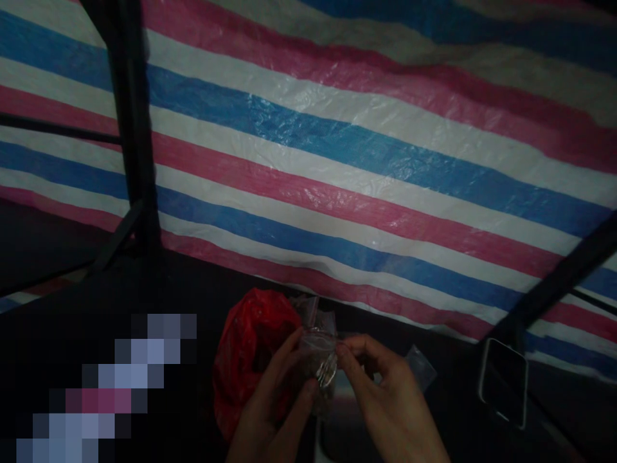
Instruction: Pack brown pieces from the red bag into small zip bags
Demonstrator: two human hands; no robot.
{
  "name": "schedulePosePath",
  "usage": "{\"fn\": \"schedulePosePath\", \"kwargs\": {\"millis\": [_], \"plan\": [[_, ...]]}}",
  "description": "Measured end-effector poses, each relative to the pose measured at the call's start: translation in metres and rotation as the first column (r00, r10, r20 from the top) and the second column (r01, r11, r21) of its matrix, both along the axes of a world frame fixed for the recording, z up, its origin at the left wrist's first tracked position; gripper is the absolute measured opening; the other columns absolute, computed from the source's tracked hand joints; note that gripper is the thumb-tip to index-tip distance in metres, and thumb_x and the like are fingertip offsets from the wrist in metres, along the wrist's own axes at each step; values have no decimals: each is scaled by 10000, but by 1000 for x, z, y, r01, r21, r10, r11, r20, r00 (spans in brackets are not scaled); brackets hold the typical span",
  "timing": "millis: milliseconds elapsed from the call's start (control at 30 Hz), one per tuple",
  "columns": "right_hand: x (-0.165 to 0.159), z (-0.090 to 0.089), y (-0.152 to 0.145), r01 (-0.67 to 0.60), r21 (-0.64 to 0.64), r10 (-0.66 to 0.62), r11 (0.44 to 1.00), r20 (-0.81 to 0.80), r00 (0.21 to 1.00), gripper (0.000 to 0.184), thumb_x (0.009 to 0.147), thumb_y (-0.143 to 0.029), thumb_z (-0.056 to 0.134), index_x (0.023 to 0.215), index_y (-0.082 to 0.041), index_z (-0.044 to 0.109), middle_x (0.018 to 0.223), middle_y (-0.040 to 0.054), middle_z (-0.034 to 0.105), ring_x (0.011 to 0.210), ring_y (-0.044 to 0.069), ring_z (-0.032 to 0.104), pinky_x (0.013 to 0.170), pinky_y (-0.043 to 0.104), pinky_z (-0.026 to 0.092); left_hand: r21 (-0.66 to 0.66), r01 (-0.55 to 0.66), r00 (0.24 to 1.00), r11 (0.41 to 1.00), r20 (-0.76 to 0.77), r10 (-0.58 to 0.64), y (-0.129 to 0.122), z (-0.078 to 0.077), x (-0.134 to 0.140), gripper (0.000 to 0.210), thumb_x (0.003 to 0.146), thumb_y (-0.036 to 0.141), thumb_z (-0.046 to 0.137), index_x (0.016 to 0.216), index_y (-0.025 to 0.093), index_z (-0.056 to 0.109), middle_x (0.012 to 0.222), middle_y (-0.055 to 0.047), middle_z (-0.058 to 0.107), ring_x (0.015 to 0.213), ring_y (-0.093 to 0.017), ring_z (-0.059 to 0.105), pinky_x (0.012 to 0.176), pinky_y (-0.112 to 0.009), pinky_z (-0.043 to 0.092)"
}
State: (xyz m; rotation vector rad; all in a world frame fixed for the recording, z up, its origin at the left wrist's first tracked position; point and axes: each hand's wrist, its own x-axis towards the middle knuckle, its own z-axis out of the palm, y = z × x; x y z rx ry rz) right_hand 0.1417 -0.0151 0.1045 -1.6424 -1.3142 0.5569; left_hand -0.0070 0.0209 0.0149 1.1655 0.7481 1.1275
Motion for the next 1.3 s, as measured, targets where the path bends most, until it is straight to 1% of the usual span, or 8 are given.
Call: {"fn": "schedulePosePath", "kwargs": {"millis": [167, 300, 400, 500, 600, 767, 1067, 1300], "plan": [[39, -4, -23, -55, -144, 50, 988, -37, 998, 457, 914, -627, 575, 813, -203, 713, 803, 28, 695, 813, 212, 630, 747, 296, 485, 102, -101, 981, 990, -155, 116, 2, -2, 7, 599, 927, 612, 669, 1448, 324, 599, 1456, -42, 706, 1391, -237, 634, 1150, -340, 535], [68, -27, -28, 9, -256, -12, 967, -13, 1000, 414, 892, -576, 572, 773, -192, 670, 756, 22, 663, 736, 201, 617, 681, 301, 454, 114, -155, 956, 981, -232, 178, 4, -9, 11, 560, 925, 655, 635, 1359, 300, 636, 1427, -70, 705, 1323, -250, 681, 1032, -315, 613], [80, -43, -23, 78, -268, -69, 960, 42, 997, 387, 885, -537, 575, 792, -185, 704, 795, 55, 726, 775, 231, 671, 709, 321, 473, 209, -184, 933, 960, -271, 238, 4, -9, 13, 492, 931, 638, 621, 1281, 296, 670, 1291, -65, 744, 1188, -235, 735, 1005, -320, 623], [87, -50, -21, 102, -232, -92, 967, 55, 994, 402, 883, -546, 582, 895, -185, 758, 875, 85, 786, 835, 263, 720, 736, 337, 507, 285, -218, 913, 933, -277, 298, 3, -3, 14, 419, 922, 607, 625, 1188, 291, 694, 1136, -49, 770, 1052, -228, 761, 925, -315, 647], [92, -48, -22, 173, -133, -162, 976, 87, 983, 441, 891, -576, 581, 962, -189, 780, 952, 110, 813, 917, 293, 749, 827, 369, 538, 307, -219, 913, 926, -269, 305, 1, 0, 16, 362, 921, 568, 636, 1143, 288, 692, 1078, -39, 776, 986, -225, 769, 861, -304, 655], [97, -42, -24, 315, -60, -303, 947, 159, 940, 481, 880, -601, 554, 952, -188, 790, 930, 140, 816, 875, 323, 757, 856, 429, 558, 329, -207, 899, 921, -307, 312, 2, -5, 14, 312, 947, 541, 626, 1137, 300, 679, 1097, -25, 754, 1022, -216, 747, 919, -303, 631], [95, -45, -22, 268, -74, -253, 961, 159, 954, 453, 893, -556, 535, 894, -181, 789, 938, 140, 827, 914, 331, 773, 831, 416, 540, 285, -194, 883, 939, -367, 294, 7, -11, 8, 393, 955, 619, 594, 1186, 309, 658, 1201, -31, 727, 1135, -229, 715, 989, -313, 607], [93, -49, -16, 257, -26, -250, 966, 162, 955, 403, 938, -478, 520, 920, -176, 786, 966, 138, 829, 941, 318, 777, 838, 400, 555, 309, -176, 885, 935, -366, 287, 9, -12, 1, 369, 973, 597, 580, 1179, 300, 651, 1196, -41, 742, 1109, -227, 731, 934, -289, 627]]}}
